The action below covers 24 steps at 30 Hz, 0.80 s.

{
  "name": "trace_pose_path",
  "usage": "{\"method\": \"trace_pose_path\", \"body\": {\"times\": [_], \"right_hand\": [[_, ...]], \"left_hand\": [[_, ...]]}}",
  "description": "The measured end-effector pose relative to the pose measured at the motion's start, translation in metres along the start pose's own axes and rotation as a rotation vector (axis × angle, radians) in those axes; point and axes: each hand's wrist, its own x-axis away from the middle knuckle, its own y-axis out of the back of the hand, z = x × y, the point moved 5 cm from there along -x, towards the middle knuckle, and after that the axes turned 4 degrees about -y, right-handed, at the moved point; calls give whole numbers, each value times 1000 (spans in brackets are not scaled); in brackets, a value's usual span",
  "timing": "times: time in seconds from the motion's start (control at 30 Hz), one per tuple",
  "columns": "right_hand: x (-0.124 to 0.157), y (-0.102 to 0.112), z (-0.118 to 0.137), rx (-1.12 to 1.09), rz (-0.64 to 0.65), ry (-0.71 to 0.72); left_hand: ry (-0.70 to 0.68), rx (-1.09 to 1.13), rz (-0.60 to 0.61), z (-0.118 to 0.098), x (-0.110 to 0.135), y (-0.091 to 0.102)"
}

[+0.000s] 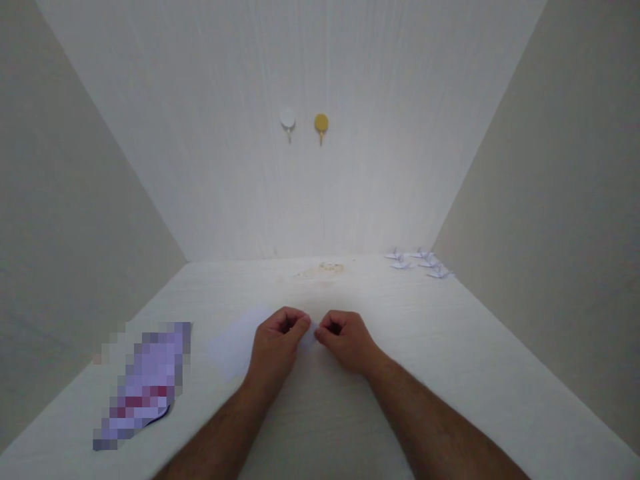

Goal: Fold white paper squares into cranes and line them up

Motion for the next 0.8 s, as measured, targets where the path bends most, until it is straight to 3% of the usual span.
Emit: {"method": "trace_pose_path", "body": {"times": [0.2, 0.47, 0.6, 0.8], "right_hand": [[-2, 1, -2, 17, 26, -8], [-1, 5, -4, 86, 36, 48], [-1, 9, -2, 77, 20, 117], [0, 14, -1, 73, 11, 120]], "left_hand": [[21, -48, -26, 2, -2, 1], [-26, -18, -64, -1, 0, -5], [-117, -15, -103, 3, -1, -8], [-114, 46, -118, 10, -5, -13]]}}
